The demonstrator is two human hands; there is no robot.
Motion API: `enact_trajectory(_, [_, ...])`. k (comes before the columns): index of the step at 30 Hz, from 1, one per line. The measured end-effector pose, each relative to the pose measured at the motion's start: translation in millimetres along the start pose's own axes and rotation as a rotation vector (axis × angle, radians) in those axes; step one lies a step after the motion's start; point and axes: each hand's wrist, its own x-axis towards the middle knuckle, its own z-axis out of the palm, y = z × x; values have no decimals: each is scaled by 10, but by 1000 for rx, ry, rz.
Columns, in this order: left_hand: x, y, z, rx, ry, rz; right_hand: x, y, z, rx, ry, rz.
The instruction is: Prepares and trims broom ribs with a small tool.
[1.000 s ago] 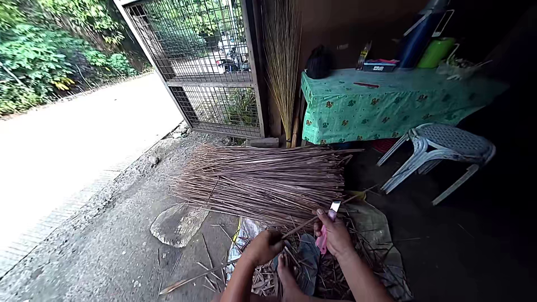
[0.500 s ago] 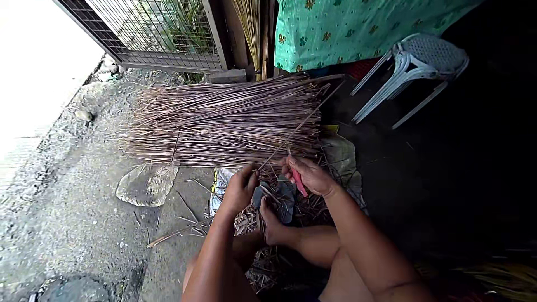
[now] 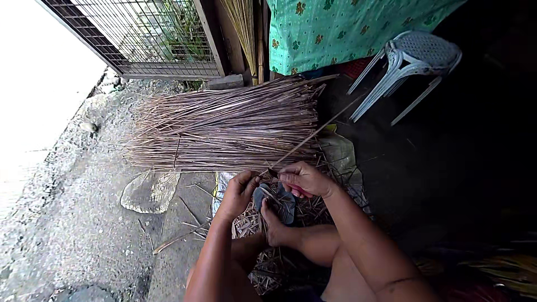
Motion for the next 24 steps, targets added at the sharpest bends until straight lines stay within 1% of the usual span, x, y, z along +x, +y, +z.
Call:
enact_trajectory(1, [-9, 11, -19, -24, -15, 19, -12, -25, -35, -32, 101, -20])
enact_trajectory(3, [-30, 9, -58, -54, -22, 31, -32, -36, -185, -66, 360, -78])
enact_trajectory(4, [-42, 3, -81, -57, -15, 23, -41, -34, -277, -55, 459, -117])
enact_trajectory(5, [-51, -2, -93, -57, -6, 13, -52, -35, -349, -34, 513, -158])
enact_trajectory(6, [-53, 3, -94, -60, 4, -1, -70, -41, -375, -16, 514, -176])
enact_trajectory(7, [-47, 19, -81, -61, 11, -16, -86, -45, -348, -4, 465, -163])
enact_trajectory(9, [-24, 87, 14, -71, 15, -46, -98, -27, -159, 4, 291, -110])
enact_trajectory(11, [-4, 168, 95, -81, 2, -46, -34, 21, 103, 48, 190, -132])
enact_trajectory(13, [-25, 205, 110, -62, -7, -46, 57, 80, 278, 112, 231, -160])
enact_trajectory(14, [-37, 213, 94, -29, -16, -58, 86, 99, 293, 151, 275, -174])
enact_trajectory(17, [-56, 192, -8, 83, -92, -125, 110, 76, 168, 243, 445, -212])
enact_trajectory(19, [-57, 162, -34, 130, -101, -144, 84, 58, 62, 217, 500, -218])
enact_trajectory(21, [-48, 171, -42, 138, -92, -130, 58, 90, 41, 144, 433, -229])
enact_trajectory(24, [-41, 153, -73, 10, -125, -18, 51, 166, 111, -43, 176, -231])
